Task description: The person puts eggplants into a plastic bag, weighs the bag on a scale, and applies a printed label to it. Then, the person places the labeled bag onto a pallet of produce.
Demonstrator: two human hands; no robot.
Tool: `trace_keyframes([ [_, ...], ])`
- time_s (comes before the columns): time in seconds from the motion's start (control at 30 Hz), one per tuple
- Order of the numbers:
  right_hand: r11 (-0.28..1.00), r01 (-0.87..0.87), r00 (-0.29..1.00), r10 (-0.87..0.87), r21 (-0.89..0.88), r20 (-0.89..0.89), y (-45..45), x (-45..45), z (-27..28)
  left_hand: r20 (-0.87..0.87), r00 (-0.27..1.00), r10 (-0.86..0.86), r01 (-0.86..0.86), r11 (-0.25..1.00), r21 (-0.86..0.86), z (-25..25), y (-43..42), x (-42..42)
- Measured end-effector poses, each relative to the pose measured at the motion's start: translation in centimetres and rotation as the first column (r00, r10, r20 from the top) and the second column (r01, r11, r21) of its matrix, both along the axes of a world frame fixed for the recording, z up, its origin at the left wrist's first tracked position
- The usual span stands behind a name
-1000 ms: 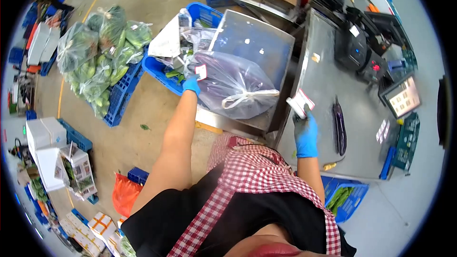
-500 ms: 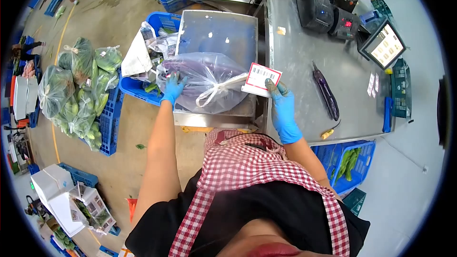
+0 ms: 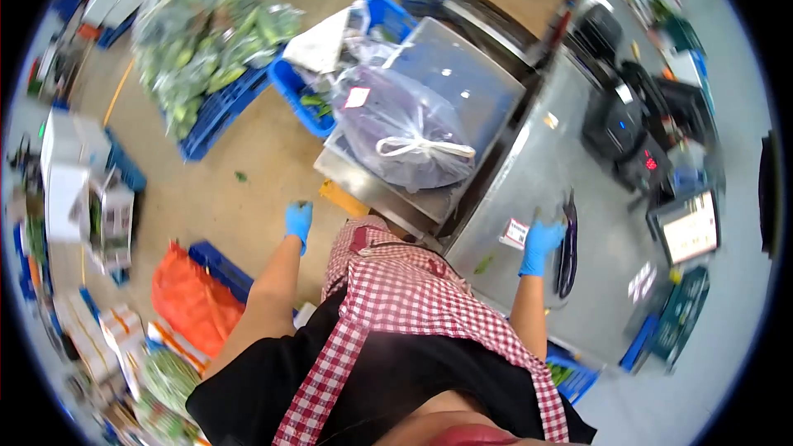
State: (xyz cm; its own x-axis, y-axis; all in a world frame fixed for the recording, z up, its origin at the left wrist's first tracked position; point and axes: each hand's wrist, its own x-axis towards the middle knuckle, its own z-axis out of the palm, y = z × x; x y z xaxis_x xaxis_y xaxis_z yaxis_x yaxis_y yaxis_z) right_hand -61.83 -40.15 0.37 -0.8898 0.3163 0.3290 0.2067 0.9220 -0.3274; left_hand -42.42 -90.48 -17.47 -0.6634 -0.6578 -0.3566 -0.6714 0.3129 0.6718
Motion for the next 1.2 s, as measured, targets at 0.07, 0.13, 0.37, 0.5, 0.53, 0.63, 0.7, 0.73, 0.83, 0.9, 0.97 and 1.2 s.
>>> trace_keyframes([
  [0.07, 0.844, -0.316, 0.931, 0.364, -0.433, 0.031, -5.7, -1.9, 0.4, 0.215, 0.975, 0.061, -0.075, 0.996, 0.058, -0.4, 1.8, 6.6],
  [0.13, 0.611, -0.599, 0.728, 0.684, -0.517, -0.035, -12.5, -4.2, 0.4, 0.412, 0.908, 0.078, -0.115, 0.991, 0.066, 0.7, 4.0, 11.5],
  [0.37, 0.708, -0.706, 0.629, 0.641, -0.022, 0.441, -26.0, -6.0, -6.2, 0.247, 0.771, 0.588, -0.637, 0.708, 0.305, 0.5, 5.1, 22.9],
  [0.5, 0.752, -0.527, 0.666, 0.654, -0.396, 0.358, -24.6, -8.9, -18.0, 0.321, 0.614, 0.721, -0.774, 0.469, 0.425, -1.3, 3.1, 27.9],
  [0.53, 0.662, -0.747, 0.584, 0.696, -0.058, 0.419, -20.4, -15.0, -28.6, 0.373, 0.603, 0.705, -0.778, 0.415, 0.473, -1.8, 2.2, 29.1],
  [0.63, 0.694, 0.007, 0.702, 0.509, -0.72, 0.498, -24.5, -10.6, -11.4, 0.496, 0.538, 0.681, -0.776, 0.171, 0.607, -12.6, -0.7, 34.6],
  [0.7, 0.691, 0.065, 0.78, 0.415, -0.72, 0.469, -26.8, -10.9, -6.8, 0.539, 0.556, 0.633, -0.77, 0.149, 0.621, -12.8, -4.9, 35.7],
  [0.73, 0.756, 0.078, 0.805, 0.336, -0.65, 0.488, -27.8, -12.3, -6.1, 0.557, 0.556, 0.617, -0.797, 0.206, 0.568, -10.9, -7.6, 35.5],
  [0.83, 0.819, -0.155, 0.825, 0.414, -0.552, 0.383, -36.7, -11.7, -0.1, 0.313, 0.423, 0.85, -0.806, 0.196, 0.558, -2.9, -16.9, 35.5],
  [0.9, 0.858, -0.408, 0.795, 0.502, -0.314, 0.341, -43.0, -11.1, 2.6, 0.213, 0.444, 0.87, -0.842, 0.324, 0.432, -2.8, -22.8, 36.8],
  [0.97, 0.806, -0.492, 0.735, 0.587, -0.328, 0.339, -48.7, -11.8, 3.2, 0.084, 0.538, 0.839, -0.788, 0.465, 0.404, 0.5, -27.7, 36.7],
  [1.2, 0.627, -0.614, 0.518, 0.779, -0.48, 0.354, -67.0, -12.4, -1.7, 0.058, 0.285, 0.957, -0.812, 0.209, 0.545, 2.3, -32.2, 34.8],
])
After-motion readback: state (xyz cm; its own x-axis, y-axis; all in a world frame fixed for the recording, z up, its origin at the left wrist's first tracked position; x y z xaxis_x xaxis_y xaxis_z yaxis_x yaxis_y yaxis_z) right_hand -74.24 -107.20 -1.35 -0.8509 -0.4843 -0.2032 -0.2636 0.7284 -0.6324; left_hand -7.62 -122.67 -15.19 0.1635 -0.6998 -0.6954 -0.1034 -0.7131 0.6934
